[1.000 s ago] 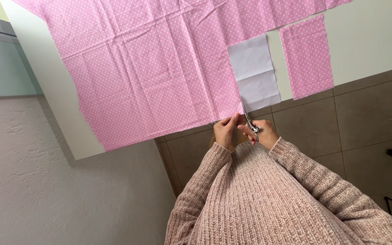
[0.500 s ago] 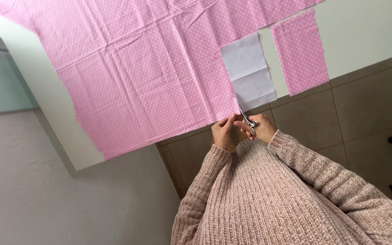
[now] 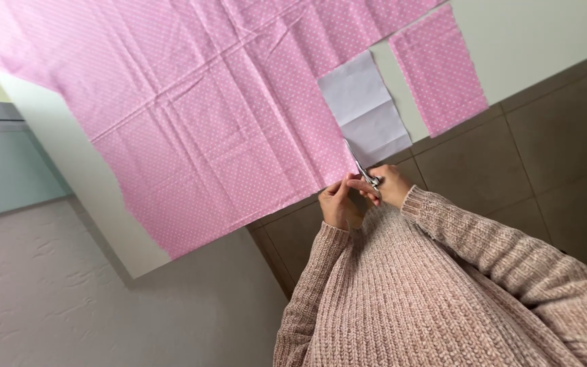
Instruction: Cutting rectangular pieces of pink polka-dotted fabric using a paper template and scissors.
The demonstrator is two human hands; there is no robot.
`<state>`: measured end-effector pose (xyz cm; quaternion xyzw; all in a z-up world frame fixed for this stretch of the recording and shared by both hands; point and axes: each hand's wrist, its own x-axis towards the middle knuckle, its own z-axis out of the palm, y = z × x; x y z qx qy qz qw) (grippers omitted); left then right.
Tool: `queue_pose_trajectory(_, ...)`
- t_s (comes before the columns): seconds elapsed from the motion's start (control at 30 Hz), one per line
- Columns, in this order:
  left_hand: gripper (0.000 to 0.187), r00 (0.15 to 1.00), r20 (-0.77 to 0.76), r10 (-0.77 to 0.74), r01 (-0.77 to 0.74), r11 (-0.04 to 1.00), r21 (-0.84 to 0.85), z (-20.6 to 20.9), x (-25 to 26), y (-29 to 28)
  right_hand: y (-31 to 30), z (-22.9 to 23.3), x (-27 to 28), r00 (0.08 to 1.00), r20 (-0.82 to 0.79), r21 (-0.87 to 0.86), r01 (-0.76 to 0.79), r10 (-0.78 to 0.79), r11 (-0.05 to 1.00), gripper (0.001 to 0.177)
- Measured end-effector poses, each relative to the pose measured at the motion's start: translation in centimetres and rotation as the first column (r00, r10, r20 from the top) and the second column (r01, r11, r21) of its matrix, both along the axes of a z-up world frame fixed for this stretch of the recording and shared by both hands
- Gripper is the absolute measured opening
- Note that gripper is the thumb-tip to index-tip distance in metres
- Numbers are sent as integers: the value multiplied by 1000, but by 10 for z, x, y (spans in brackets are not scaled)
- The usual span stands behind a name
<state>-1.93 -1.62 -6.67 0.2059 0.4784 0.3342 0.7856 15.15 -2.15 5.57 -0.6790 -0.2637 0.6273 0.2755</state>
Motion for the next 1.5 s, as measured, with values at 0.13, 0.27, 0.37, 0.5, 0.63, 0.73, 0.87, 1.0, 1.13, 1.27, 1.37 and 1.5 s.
queue_pose_trajectory(0.13,25,998,-45,-37,37,999,0,-4,-3,-1,-1,-12,3,1000,-7,34,15,-15,999,43)
queue_pose_trajectory(0.27,23,996,-68,-61,63,998,18,4,-2,0,5,-12,4,1000,5,12,-1,0,1000,44)
queue_pose_trajectory(0.37,21,998,-21,-61,62,998,26,26,3,7,8,-13,5,999,44,3,-13,13,1000,49)
queue_pose_trajectory(0.5,23,980,195,-43,40,999,20,50,6,12,12,-7,5,998,66,-26,-20,21,999,51)
queue_pose_trajectory(0.63,21,998,27,-49,48,998,32,27,5,9,21,-9,8,1000,11,-22,-8,8,1000,52)
queue_pose_trajectory(0.73,22,998,8,-62,62,998,6,24,2,8,23,-13,6,997,59,3,-53,53,999,54)
queue_pose_trajectory(0.87,22,991,-100,-90,91,996,4,17,2,7,28,-11,6,991,110,-4,-74,74,997,55)
queue_pose_trajectory(1.0,22,995,-63,-72,71,997,-17,33,5,11,40,2,8,985,142,0,-100,99,995,58)
queue_pose_trajectory(1.13,22,995,-59,-85,83,996,-46,35,6,12,43,4,8,983,147,-11,-107,108,994,57)
queue_pose_trajectory(1.27,23,990,-100,-97,97,995,-12,36,4,14,47,1,9,974,192,15,-125,120,992,54)
queue_pose_trajectory(1.37,25,983,-136,-120,118,993,-24,41,5,16,56,8,11,970,191,-25,-147,149,989,54)
queue_pose_trajectory(1.5,25,984,-131,-117,113,993,-35,34,5,13,59,6,11,978,173,-82,-107,120,991,57)
